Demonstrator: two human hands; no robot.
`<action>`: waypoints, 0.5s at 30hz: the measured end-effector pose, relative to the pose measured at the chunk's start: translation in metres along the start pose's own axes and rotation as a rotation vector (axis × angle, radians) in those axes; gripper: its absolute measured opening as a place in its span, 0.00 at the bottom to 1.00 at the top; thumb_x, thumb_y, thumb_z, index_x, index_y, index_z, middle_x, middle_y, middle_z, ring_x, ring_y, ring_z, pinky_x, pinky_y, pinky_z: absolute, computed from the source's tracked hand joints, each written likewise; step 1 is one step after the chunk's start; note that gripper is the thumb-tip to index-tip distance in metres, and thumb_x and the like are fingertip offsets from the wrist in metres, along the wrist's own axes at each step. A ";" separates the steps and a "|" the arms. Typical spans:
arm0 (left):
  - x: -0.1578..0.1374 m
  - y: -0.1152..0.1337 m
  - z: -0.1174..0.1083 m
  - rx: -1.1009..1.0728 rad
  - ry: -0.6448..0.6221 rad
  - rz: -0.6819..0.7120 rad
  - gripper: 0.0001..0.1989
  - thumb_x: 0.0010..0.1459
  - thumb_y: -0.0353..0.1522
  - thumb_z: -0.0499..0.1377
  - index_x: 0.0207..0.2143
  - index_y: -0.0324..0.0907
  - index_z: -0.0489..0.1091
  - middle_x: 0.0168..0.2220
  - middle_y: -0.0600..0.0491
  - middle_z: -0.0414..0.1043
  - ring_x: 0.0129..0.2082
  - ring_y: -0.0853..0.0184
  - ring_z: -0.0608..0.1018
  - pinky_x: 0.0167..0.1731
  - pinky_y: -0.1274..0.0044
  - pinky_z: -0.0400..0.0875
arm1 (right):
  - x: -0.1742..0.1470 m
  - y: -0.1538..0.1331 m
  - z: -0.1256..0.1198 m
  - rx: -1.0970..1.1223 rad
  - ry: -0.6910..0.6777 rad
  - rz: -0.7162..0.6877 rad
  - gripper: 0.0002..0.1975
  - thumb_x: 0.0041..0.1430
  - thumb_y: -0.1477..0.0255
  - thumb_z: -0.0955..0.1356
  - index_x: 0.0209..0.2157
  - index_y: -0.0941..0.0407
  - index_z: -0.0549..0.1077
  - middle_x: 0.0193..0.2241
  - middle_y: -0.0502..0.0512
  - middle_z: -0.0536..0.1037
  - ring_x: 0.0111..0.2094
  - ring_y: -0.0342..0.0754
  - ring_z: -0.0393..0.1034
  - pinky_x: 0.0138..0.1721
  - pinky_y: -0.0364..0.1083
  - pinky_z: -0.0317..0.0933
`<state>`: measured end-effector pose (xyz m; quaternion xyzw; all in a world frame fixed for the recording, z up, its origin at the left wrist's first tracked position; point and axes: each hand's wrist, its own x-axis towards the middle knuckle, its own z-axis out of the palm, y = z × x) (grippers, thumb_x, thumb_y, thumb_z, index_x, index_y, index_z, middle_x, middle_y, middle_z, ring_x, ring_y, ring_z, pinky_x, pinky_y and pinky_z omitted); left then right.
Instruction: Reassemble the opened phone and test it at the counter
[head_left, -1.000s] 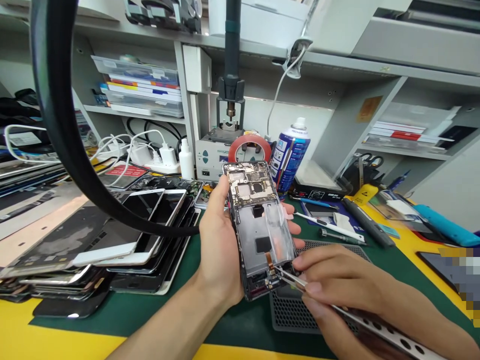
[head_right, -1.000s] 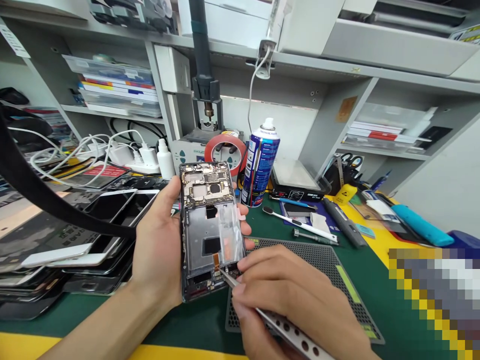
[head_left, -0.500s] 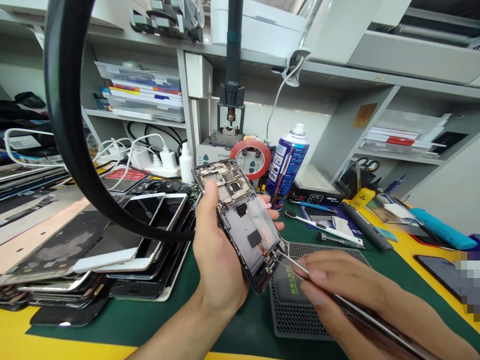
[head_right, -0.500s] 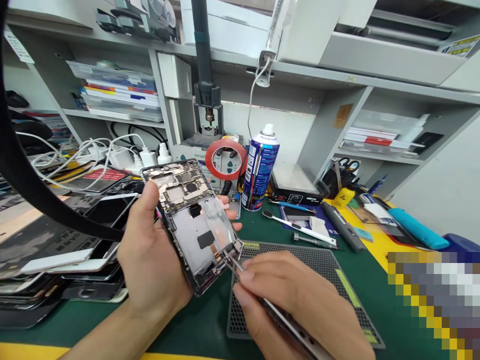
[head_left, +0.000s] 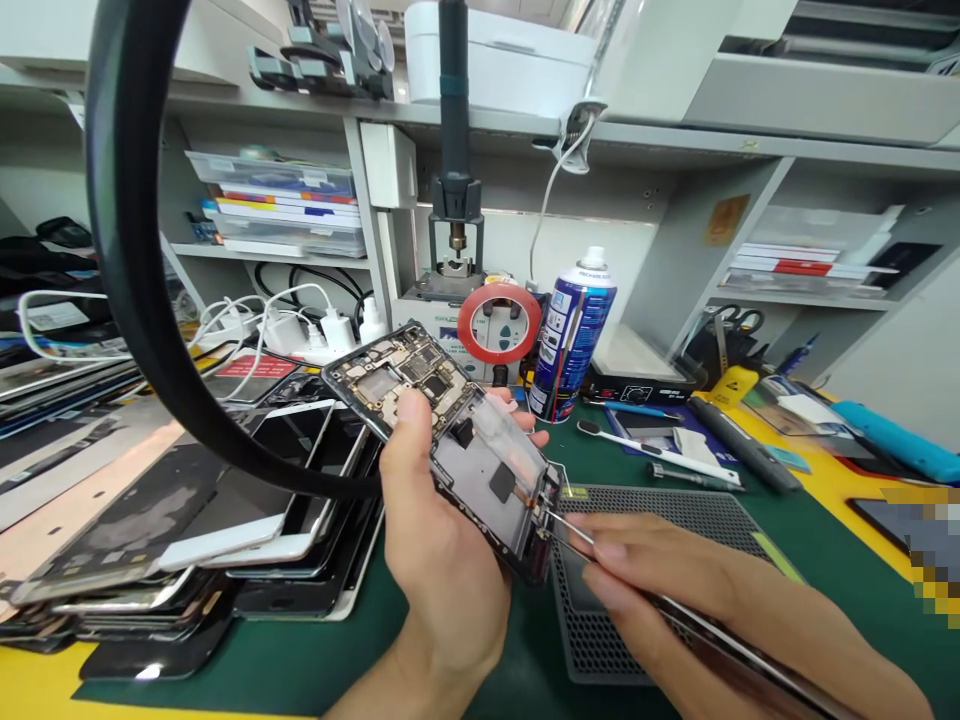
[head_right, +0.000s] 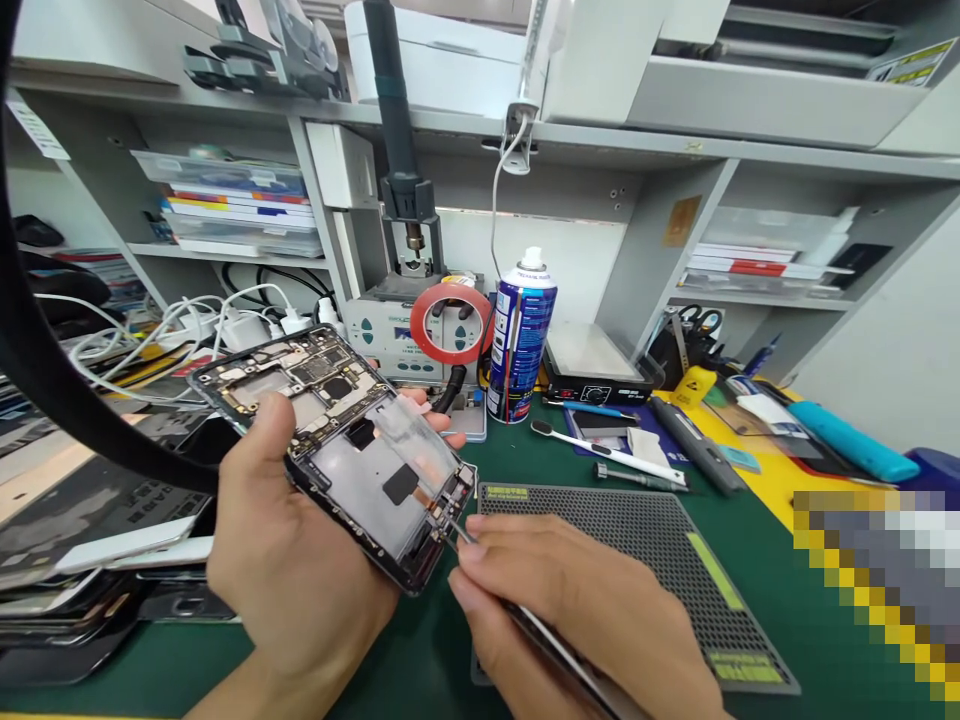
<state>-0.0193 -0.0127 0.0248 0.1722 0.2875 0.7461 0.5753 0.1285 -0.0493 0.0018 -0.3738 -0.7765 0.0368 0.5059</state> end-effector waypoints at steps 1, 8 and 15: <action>0.000 0.000 0.000 0.000 -0.001 0.002 0.26 0.65 0.48 0.47 0.32 0.42 0.78 0.30 0.47 0.80 0.32 0.58 0.82 0.33 0.69 0.80 | -0.001 0.000 0.000 0.006 0.004 0.001 0.13 0.54 0.79 0.73 0.40 0.49 0.82 0.36 0.50 0.86 0.34 0.53 0.84 0.41 0.45 0.79; 0.000 0.003 0.003 0.028 0.020 0.000 0.28 0.68 0.44 0.43 0.30 0.43 0.79 0.30 0.47 0.81 0.31 0.56 0.83 0.33 0.68 0.80 | -0.003 -0.001 0.001 0.014 0.038 0.041 0.14 0.53 0.80 0.73 0.39 0.49 0.81 0.37 0.50 0.86 0.34 0.53 0.84 0.41 0.45 0.79; 0.000 0.000 0.002 0.011 0.024 -0.017 0.25 0.66 0.44 0.48 0.31 0.42 0.80 0.31 0.47 0.81 0.32 0.58 0.83 0.33 0.70 0.80 | 0.001 -0.001 0.004 0.003 0.040 0.024 0.12 0.55 0.81 0.72 0.37 0.50 0.79 0.34 0.48 0.86 0.32 0.48 0.83 0.39 0.39 0.78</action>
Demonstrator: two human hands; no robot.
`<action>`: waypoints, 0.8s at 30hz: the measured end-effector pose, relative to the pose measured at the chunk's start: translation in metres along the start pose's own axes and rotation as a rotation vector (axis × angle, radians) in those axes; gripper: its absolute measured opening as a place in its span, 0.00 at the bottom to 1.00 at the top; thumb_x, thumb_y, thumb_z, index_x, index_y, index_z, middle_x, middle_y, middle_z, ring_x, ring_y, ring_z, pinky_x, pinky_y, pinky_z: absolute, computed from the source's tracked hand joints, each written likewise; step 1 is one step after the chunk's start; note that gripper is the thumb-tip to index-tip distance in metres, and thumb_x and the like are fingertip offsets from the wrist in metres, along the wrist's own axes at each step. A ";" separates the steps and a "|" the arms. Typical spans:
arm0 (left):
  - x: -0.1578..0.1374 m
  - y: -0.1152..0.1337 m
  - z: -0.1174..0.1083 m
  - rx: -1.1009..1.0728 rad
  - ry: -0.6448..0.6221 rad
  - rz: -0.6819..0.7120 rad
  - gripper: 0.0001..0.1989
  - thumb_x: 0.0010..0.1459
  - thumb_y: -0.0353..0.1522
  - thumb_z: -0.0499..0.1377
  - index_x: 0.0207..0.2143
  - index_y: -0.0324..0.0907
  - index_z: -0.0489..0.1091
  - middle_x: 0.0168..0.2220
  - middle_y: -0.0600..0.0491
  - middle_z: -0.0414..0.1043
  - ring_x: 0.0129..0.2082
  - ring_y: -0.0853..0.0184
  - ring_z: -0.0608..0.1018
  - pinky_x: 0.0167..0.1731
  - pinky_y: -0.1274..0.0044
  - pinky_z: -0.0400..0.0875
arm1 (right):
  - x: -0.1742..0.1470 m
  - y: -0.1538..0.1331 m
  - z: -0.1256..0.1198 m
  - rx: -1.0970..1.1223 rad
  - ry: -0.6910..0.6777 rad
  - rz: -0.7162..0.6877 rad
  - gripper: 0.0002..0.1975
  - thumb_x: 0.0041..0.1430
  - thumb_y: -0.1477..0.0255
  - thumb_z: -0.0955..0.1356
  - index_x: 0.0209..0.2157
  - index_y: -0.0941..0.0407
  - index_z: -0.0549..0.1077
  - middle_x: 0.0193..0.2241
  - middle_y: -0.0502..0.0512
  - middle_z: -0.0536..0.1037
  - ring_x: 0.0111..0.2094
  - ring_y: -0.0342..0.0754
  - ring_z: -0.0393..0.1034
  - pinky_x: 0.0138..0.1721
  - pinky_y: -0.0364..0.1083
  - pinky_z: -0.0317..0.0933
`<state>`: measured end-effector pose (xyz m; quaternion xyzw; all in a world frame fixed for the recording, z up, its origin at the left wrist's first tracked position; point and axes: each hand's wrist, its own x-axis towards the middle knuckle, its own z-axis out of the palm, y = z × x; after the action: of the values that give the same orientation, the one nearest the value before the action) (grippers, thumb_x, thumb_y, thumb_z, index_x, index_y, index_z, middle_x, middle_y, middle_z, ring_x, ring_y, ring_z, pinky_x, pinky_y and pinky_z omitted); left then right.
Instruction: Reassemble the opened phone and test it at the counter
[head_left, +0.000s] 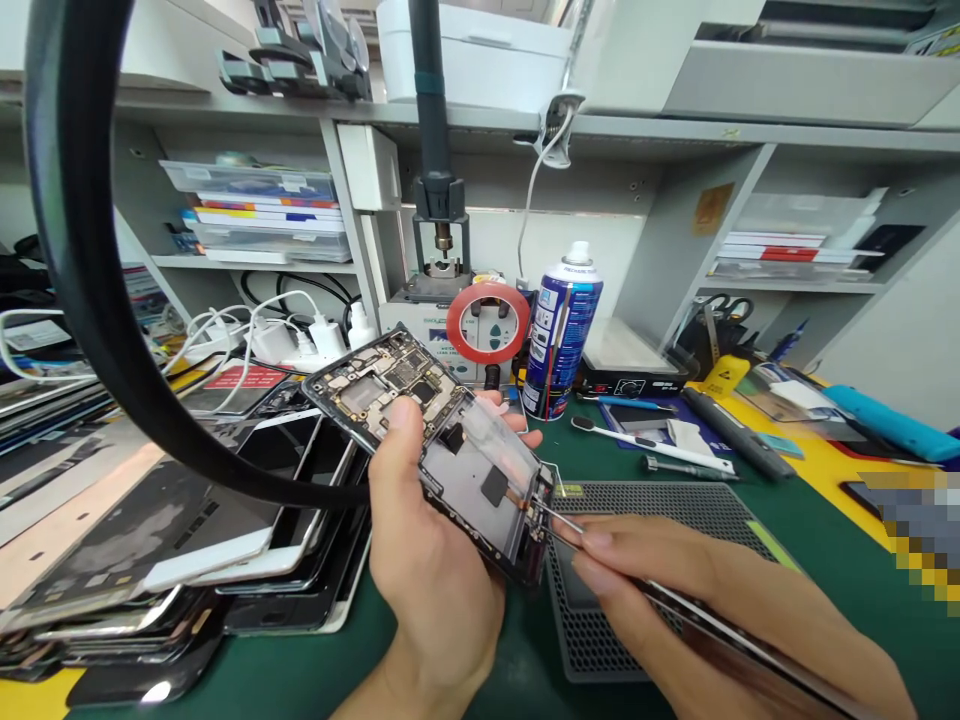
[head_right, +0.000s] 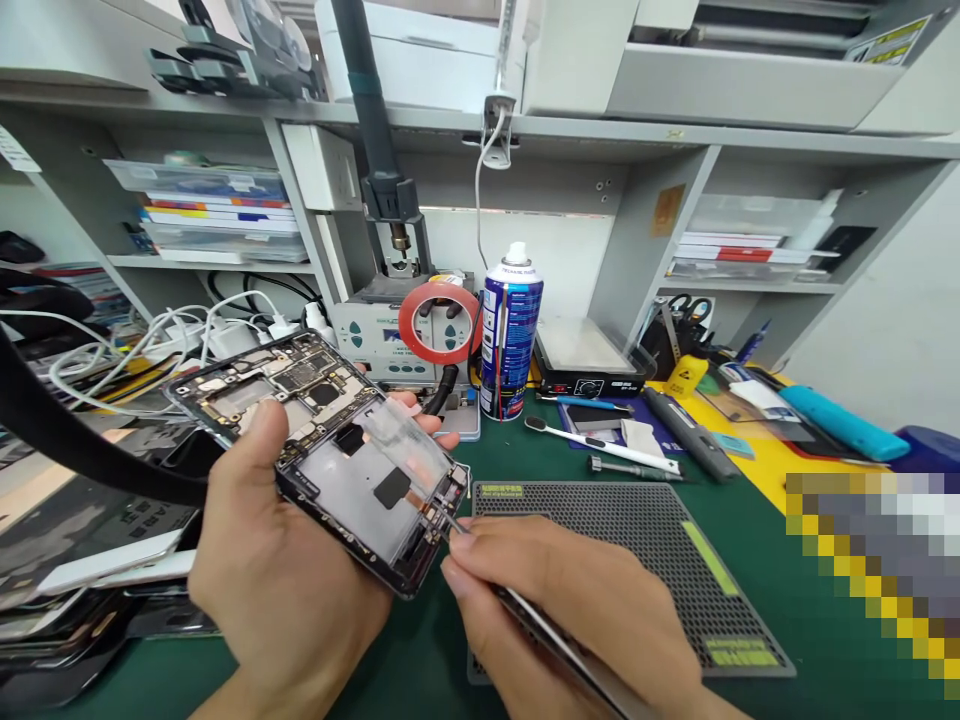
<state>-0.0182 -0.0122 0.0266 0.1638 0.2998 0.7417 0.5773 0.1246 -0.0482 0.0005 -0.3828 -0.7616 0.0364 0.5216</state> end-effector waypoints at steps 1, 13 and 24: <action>0.000 -0.002 -0.001 -0.004 -0.011 0.000 0.23 0.64 0.44 0.50 0.32 0.41 0.80 0.32 0.47 0.81 0.33 0.58 0.83 0.33 0.70 0.80 | 0.000 0.001 0.000 -0.006 0.006 -0.007 0.12 0.55 0.81 0.71 0.37 0.50 0.79 0.35 0.48 0.86 0.32 0.47 0.83 0.39 0.38 0.77; 0.003 -0.011 -0.001 0.077 -0.029 0.037 0.21 0.57 0.44 0.64 0.45 0.37 0.76 0.40 0.44 0.81 0.43 0.53 0.83 0.40 0.68 0.80 | -0.003 0.010 -0.004 -0.079 0.137 0.008 0.07 0.58 0.76 0.72 0.38 0.50 0.78 0.36 0.45 0.85 0.37 0.42 0.82 0.42 0.33 0.73; -0.003 -0.016 0.007 0.113 -0.032 -0.003 0.23 0.59 0.48 0.62 0.47 0.40 0.73 0.43 0.43 0.81 0.46 0.51 0.83 0.47 0.62 0.77 | 0.003 0.016 -0.006 -0.098 0.174 -0.098 0.04 0.59 0.77 0.71 0.36 0.55 0.79 0.32 0.47 0.86 0.33 0.40 0.82 0.44 0.31 0.72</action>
<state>-0.0017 -0.0106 0.0223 0.2076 0.3323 0.7200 0.5727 0.1372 -0.0372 -0.0015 -0.3720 -0.7322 -0.0597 0.5674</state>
